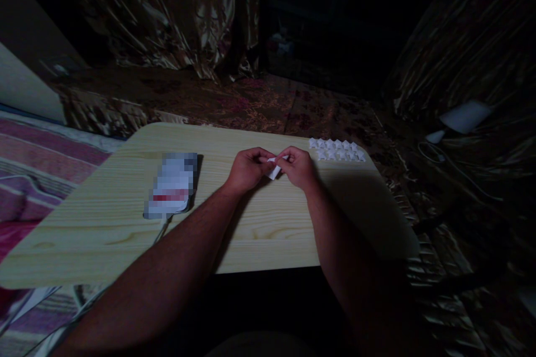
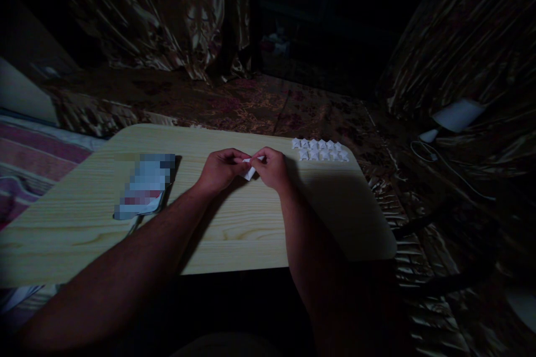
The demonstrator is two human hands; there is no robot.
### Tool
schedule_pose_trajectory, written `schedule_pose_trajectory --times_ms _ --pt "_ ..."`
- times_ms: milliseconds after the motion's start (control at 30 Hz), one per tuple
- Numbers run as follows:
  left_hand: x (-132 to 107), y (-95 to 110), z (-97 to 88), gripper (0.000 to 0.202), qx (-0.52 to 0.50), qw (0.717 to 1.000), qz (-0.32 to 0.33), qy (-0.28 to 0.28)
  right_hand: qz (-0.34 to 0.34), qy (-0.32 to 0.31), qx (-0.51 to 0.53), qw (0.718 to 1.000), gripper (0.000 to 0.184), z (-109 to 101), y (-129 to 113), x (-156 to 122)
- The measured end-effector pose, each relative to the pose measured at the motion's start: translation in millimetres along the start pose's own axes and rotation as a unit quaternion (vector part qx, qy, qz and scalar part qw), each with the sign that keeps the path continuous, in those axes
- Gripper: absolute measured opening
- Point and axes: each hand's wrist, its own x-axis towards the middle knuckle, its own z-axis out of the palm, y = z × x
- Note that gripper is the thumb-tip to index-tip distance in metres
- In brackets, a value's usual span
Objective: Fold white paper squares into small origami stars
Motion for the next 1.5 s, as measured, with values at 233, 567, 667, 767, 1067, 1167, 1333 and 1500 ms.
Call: schedule_pose_trajectory --times_ms 233,567,667,767,1067,1167,1333,1500 --pt "0 -1 0.2 0.031 0.003 1.000 0.003 -0.001 -0.002 0.004 -0.005 1.000 0.013 0 1 0" --pt "-1 2 1.8 0.027 0.012 1.000 0.005 0.025 0.015 -0.007 0.070 0.997 0.019 1 -9 -1" --pt "0 0 1.0 0.025 -0.001 0.999 0.007 0.050 0.054 -0.024 0.132 0.989 0.039 -1 -16 -2" --pt "1 -1 -0.1 0.024 0.000 0.997 0.008 0.075 0.098 -0.064 0.131 0.984 0.025 -4 -19 -2" --pt "1 1 -0.4 0.023 -0.009 0.997 0.004 0.078 0.095 -0.051 0.116 0.987 0.024 -3 -17 -2" --pt "1 1 -0.2 0.024 -0.013 0.997 0.004 0.076 0.094 -0.048 0.116 0.988 0.024 -3 -17 -2" --pt "0 2 0.0 0.023 -0.007 0.997 0.001 0.082 0.092 -0.043 0.118 0.988 0.023 -2 -17 -2" --pt "0 4 0.2 0.024 -0.011 0.996 -0.008 0.084 0.091 -0.044 0.125 0.987 0.023 -1 -16 -2"
